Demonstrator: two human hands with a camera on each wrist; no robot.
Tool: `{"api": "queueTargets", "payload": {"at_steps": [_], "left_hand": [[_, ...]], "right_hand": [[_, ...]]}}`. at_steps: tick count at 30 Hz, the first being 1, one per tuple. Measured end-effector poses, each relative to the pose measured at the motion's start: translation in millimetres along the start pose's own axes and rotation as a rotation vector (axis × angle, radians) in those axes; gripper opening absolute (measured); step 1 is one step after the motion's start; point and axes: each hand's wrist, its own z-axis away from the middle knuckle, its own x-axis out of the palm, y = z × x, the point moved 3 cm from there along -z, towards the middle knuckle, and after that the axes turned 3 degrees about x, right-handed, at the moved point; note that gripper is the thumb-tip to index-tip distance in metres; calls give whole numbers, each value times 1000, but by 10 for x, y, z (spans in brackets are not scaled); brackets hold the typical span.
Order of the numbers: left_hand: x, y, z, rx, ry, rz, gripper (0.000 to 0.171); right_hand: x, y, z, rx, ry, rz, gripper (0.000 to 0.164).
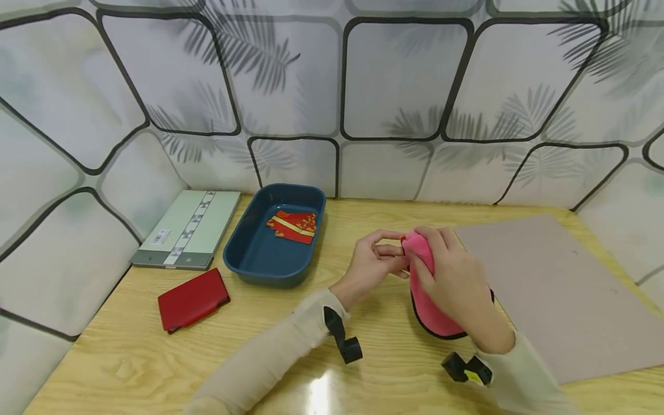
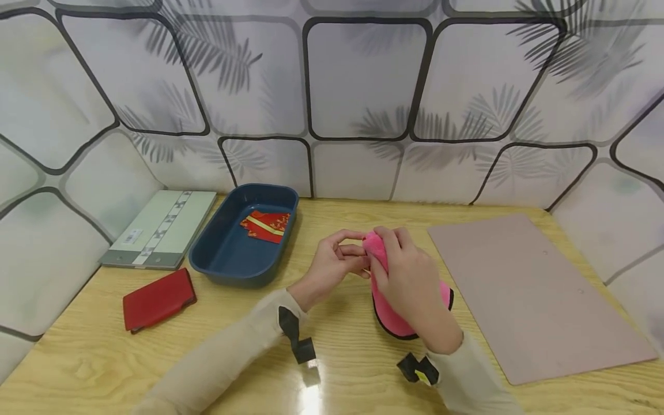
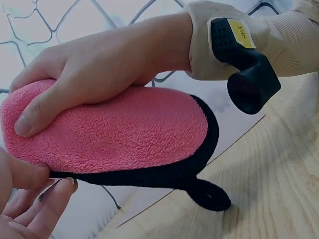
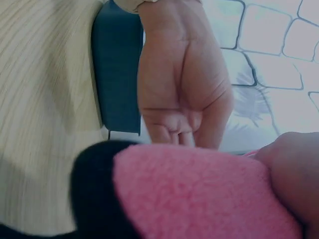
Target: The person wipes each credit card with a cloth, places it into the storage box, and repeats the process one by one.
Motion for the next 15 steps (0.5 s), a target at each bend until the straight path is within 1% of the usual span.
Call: {"api": "queueTargets", "payload": {"at_steps": [4, 10, 15], "left_hand": [[-12, 30, -23, 6, -1, 16, 41], [-8, 83, -10, -9, 5, -9, 43], [12, 117, 9, 10, -13, -9, 42]], "right_hand": [[5, 69, -21, 10, 19, -26, 39], [-32, 227, -41, 56, 6, 9, 39], [-73, 335, -55, 89, 36, 33, 38]]}}
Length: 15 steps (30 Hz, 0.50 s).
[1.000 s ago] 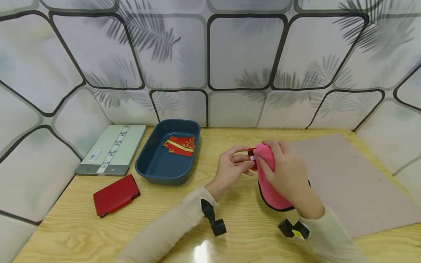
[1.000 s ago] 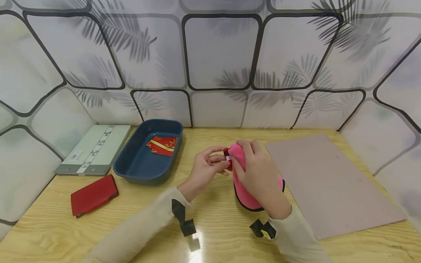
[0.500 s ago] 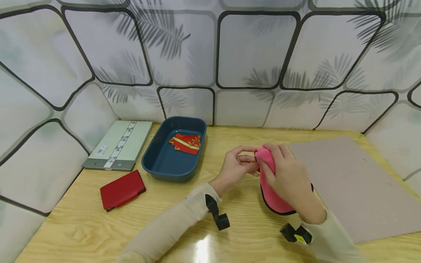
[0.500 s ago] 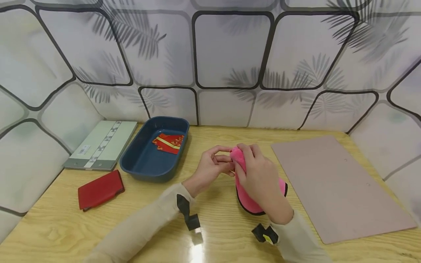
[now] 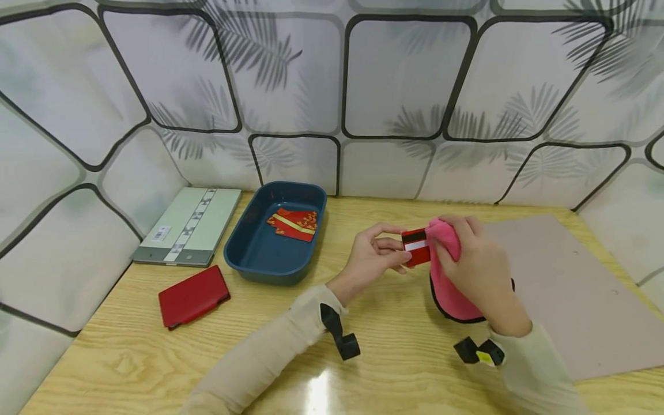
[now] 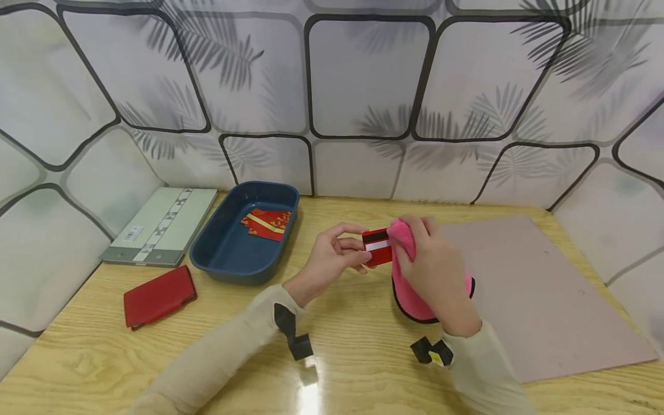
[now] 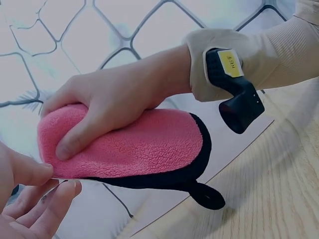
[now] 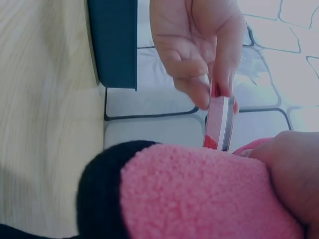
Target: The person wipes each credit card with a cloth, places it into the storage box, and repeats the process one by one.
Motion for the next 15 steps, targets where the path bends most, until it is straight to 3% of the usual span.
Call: {"api": "queueTargets", "payload": {"at_steps": [7, 15], "left_hand": [[14, 36, 19, 12, 2, -8, 42], [16, 16, 22, 17, -17, -24, 43]], "right_hand": [[-35, -51, -3, -37, 24, 19, 36], [-70, -216, 12, -111, 18, -106, 35]]}}
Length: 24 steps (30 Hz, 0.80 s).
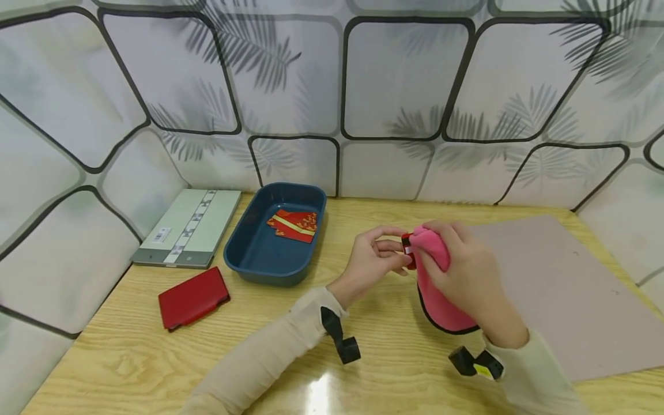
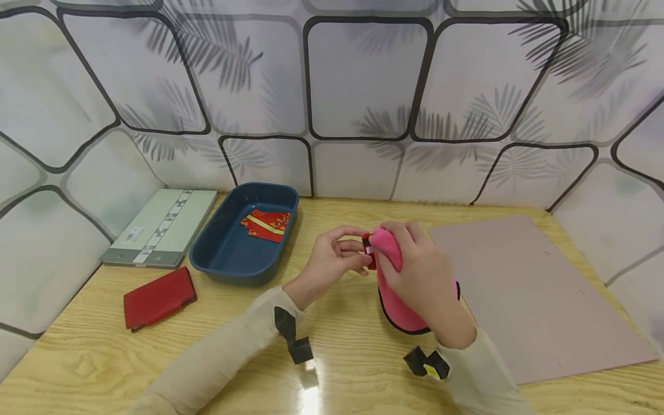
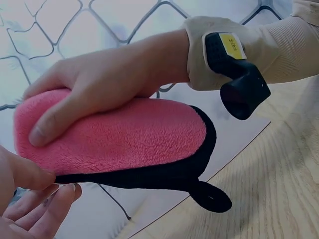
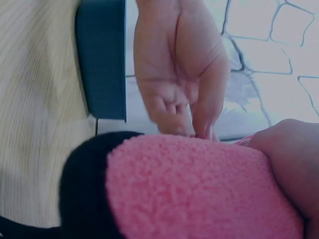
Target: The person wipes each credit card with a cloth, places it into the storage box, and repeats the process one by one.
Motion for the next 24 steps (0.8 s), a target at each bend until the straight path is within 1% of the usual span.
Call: {"api": "queueTargets", "payload": {"at_steps": [6, 11, 14, 18, 24], "left_hand": [[13, -8, 1, -5, -31, 11, 41], [23, 9, 7, -11, -41, 10, 41], [20, 14, 6, -14, -38, 15, 42], [18, 19, 7, -19, -22, 15, 43], [26, 45, 17, -8, -14, 2, 42]], "right_hand": [[-19, -93, 8, -24, -19, -28, 38], [-33, -99, 11, -9, -24, -43, 40], [-34, -59, 10, 27, -36, -56, 41], [-44, 29, 6, 75, -42, -45, 41], [-85, 158, -11, 98, -18, -14, 39]]}}
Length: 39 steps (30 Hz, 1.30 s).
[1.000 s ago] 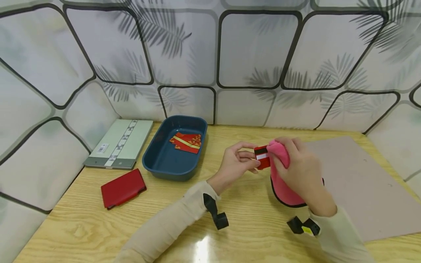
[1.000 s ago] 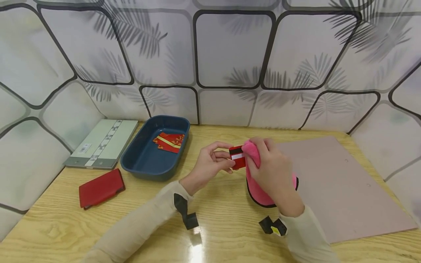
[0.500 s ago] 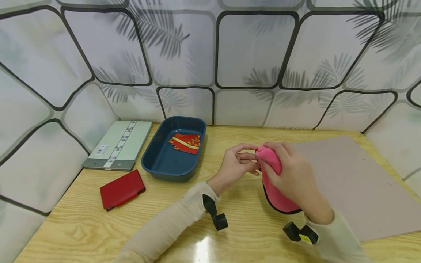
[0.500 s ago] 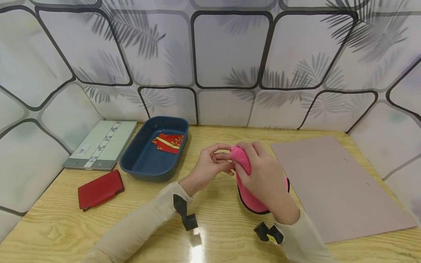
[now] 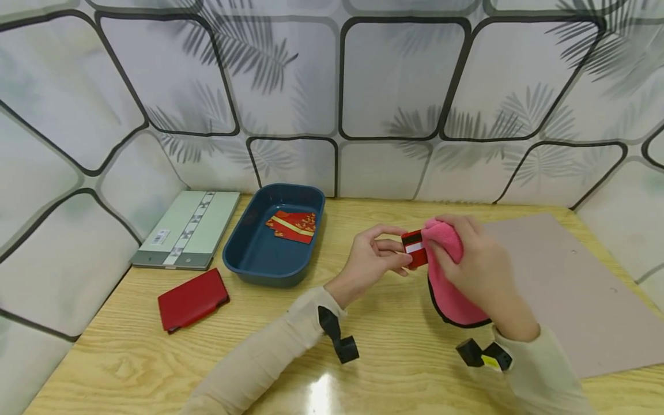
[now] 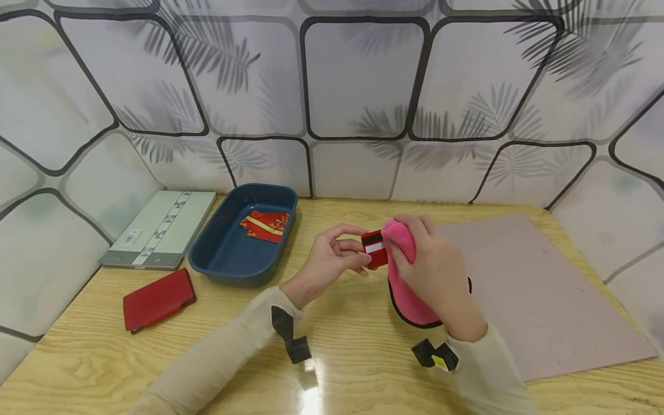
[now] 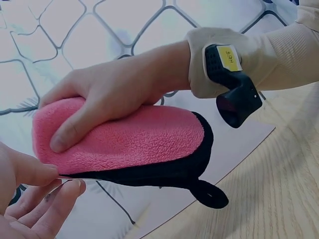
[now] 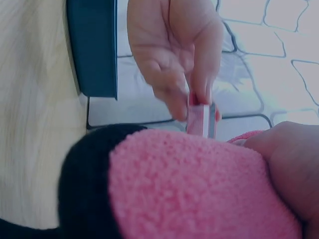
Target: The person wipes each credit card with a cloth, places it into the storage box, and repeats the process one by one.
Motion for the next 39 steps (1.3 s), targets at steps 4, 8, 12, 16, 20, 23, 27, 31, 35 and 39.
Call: {"api": "queueTargets", "payload": {"at_steps": [4, 8, 12, 16, 20, 23, 27, 31, 35, 39], "left_hand": [[8, 19, 5, 0, -5, 2, 41], [11, 23, 5, -3, -5, 12, 42], [24, 29, 2, -2, 0, 23, 42], [42, 30, 1, 5, -8, 28, 43], [42, 17, 11, 4, -15, 29, 43], [40, 4, 15, 9, -26, 33, 43], [38, -13, 8, 17, -44, 35, 43], [34, -21, 1, 17, -43, 36, 43], [28, -26, 2, 12, -31, 35, 43], [27, -28, 9, 5, -21, 17, 45]], "right_hand": [[-35, 50, -17, 6, 36, 24, 37], [-51, 44, -24, -1, 54, 62, 35], [-62, -1, -28, -30, 64, 85, 35], [-73, -65, -20, -71, 64, 83, 36], [-62, -145, -3, -127, 31, 47, 39], [-52, -192, 10, -155, 2, 8, 39], [-48, -233, 25, -169, -11, -11, 42], [-47, -246, 30, -168, -14, -12, 47], [-40, -207, 20, -136, -14, -2, 45], [-58, -115, 6, -66, -2, 29, 41]]}}
